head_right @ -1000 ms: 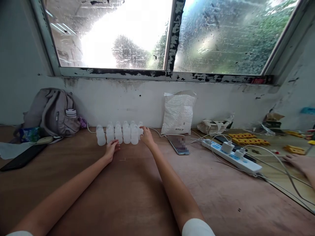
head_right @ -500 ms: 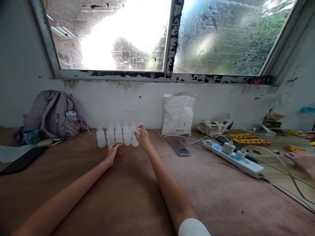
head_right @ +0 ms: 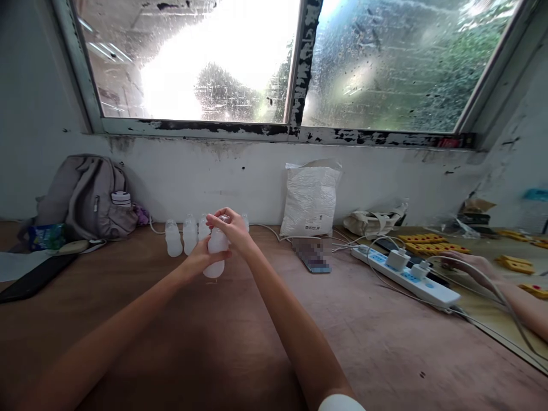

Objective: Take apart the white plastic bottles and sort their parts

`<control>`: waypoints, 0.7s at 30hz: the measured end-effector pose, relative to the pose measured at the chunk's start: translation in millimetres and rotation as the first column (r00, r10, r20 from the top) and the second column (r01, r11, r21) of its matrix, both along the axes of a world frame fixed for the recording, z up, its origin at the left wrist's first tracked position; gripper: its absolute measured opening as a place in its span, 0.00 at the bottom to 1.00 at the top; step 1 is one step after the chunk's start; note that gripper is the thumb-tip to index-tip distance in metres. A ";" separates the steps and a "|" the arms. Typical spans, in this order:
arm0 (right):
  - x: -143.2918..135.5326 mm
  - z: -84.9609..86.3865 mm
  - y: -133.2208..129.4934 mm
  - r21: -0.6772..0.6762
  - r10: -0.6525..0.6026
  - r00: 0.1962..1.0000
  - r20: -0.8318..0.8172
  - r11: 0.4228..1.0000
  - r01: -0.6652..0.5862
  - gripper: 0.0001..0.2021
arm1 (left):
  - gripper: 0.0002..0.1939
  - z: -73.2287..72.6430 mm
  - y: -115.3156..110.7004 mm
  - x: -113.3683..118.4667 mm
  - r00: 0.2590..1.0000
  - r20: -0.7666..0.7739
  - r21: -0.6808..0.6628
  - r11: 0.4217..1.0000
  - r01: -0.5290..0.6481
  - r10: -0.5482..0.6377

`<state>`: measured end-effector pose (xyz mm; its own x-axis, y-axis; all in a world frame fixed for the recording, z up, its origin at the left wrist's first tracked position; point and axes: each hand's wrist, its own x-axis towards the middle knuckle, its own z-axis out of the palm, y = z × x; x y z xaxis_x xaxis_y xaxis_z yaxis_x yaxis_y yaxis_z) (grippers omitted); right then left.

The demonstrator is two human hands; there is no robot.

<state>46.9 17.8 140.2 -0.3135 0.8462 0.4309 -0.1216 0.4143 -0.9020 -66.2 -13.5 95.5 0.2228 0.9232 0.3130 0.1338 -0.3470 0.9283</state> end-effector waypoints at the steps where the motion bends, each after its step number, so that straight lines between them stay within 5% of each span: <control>1: -2.7 0.3 -3.1 -0.047 0.021 0.998 -0.056 0.999 -0.024 0.13 | 0.21 1.7 -2.5 0.8 1.000 0.015 -0.016 1.000 0.023 -0.023; 8: -6.6 -11.5 4.9 -0.243 0.080 0.972 -0.221 0.961 -0.134 0.10 | 0.04 -15.7 -5.0 13.7 0.965 0.215 -0.150 0.971 0.184 -0.150; 16: -3.1 -16.2 13.4 -0.231 0.262 0.906 -0.332 0.909 -0.348 0.11 | 0.06 -23.0 -2.1 9.9 0.890 0.391 -0.210 0.918 0.337 -0.237; 21: -0.5 -18.6 17.3 -0.278 0.272 0.842 -0.466 0.858 -0.432 0.12 | 0.10 -25.3 -1.7 7.3 0.776 0.561 -0.288 0.811 0.509 -0.288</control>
